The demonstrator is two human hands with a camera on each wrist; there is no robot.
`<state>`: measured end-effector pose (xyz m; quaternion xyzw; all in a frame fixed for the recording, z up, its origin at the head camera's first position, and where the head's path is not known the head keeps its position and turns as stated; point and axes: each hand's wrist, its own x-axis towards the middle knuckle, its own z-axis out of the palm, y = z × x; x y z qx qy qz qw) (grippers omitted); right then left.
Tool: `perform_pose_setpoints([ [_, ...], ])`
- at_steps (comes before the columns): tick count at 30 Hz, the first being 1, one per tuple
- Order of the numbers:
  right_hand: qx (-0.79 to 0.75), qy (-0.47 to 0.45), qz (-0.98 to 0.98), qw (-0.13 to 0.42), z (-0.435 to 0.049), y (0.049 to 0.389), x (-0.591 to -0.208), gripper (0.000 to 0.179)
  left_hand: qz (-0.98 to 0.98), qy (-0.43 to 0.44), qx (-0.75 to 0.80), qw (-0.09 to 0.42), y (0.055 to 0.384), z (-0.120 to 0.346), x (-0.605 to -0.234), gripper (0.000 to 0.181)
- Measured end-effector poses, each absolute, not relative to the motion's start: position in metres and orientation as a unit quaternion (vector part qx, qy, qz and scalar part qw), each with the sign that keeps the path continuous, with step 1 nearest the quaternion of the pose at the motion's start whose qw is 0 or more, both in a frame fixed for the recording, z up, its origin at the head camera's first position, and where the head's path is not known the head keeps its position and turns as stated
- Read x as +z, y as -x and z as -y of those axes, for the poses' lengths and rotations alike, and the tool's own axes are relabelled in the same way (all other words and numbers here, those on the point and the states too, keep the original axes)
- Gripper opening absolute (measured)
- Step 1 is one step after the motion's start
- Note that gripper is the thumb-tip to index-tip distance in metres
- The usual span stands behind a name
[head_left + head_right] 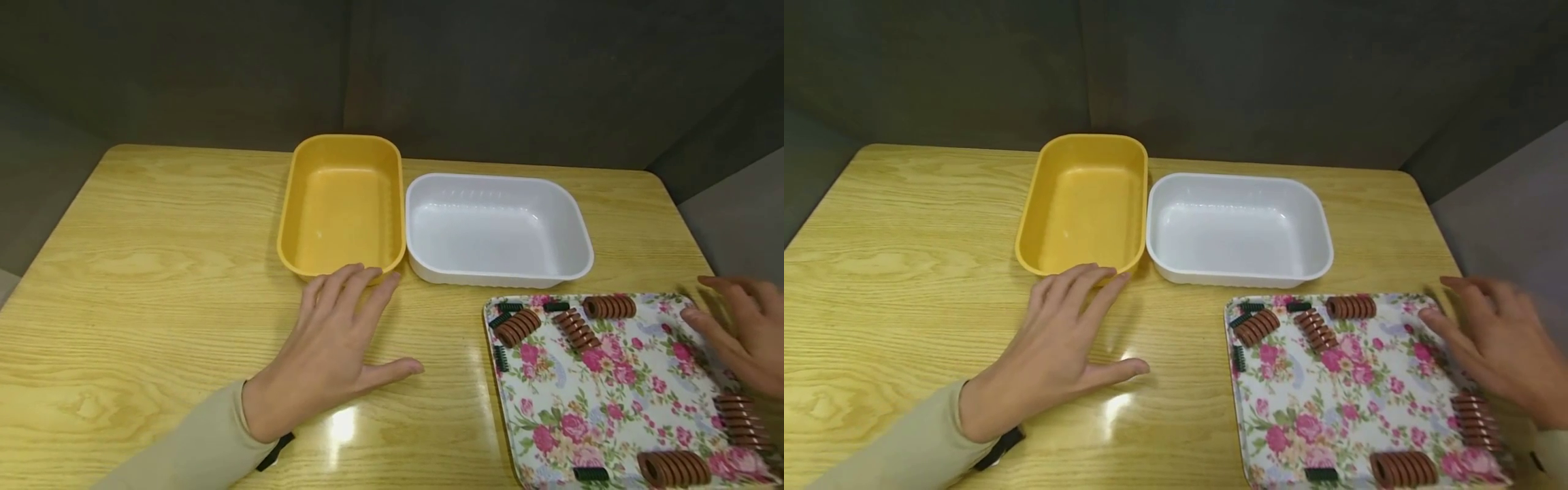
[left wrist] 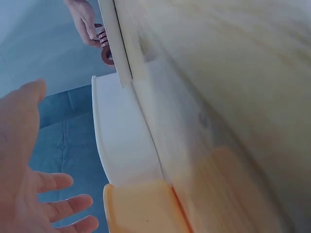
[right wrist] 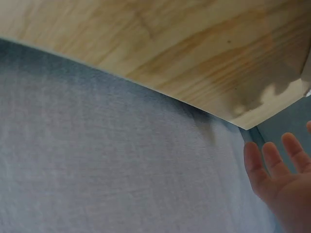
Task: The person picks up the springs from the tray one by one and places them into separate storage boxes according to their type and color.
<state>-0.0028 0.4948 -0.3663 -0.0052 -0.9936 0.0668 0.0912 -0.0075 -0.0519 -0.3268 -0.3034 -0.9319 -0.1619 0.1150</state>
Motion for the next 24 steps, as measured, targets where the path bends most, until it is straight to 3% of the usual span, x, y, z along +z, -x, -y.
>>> perform_pose_setpoints([
  [8,0.030,0.027,0.998,0.053,-0.499,0.000,-0.372,0.082,0.926,0.320,-0.156,0.128,0.011,0.045,-0.328,0.086],
  [24,-0.020,-0.034,0.996,0.082,-0.500,0.003,-0.381,0.075,0.919,0.338,-0.138,0.150,0.009,0.029,-0.328,0.081],
])
